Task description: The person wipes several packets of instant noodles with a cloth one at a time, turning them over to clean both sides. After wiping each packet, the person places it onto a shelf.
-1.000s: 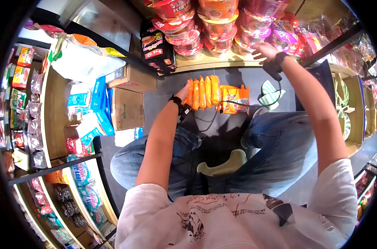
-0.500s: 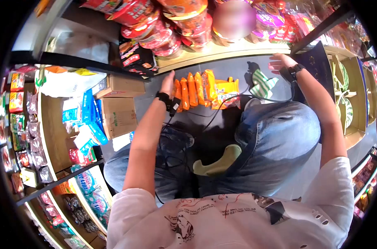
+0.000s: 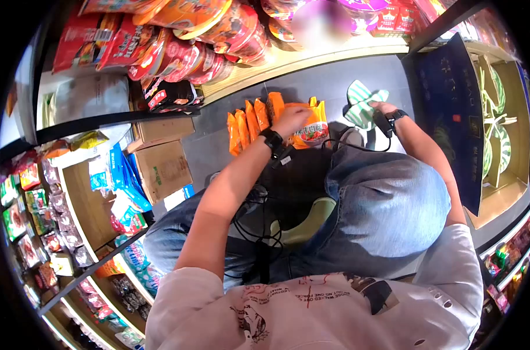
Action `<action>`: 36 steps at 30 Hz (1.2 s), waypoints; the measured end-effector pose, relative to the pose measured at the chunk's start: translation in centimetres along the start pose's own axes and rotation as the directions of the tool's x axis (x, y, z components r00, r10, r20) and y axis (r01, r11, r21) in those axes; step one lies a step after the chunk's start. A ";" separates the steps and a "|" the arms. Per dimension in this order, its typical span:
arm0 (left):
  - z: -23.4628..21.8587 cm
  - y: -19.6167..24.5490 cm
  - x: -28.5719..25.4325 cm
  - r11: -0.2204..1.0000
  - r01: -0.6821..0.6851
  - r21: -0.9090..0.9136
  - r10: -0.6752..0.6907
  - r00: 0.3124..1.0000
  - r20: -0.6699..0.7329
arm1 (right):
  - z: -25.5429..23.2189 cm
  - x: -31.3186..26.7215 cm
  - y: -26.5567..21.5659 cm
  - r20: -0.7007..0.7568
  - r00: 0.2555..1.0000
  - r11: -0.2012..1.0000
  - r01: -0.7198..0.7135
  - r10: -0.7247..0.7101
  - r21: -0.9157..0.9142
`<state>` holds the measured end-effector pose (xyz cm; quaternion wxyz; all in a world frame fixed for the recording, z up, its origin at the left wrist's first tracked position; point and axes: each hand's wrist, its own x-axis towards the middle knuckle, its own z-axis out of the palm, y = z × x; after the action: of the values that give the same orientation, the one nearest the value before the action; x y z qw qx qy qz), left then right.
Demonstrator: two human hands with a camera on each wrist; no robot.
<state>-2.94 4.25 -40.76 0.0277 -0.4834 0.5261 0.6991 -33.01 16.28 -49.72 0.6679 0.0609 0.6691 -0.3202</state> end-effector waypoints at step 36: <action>-0.6 6.9 -3.8 0.840 -0.483 0.245 0.481 0.874 0.073 | 7.9 -14.1 -9.8 0.271 0.893 0.932 0.325 -0.359 0.162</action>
<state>-4.29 2.49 -33.24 -0.0844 -0.3249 0.7162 0.6119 -29.87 9.43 -32.43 0.6889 -0.0689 0.5428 -0.4754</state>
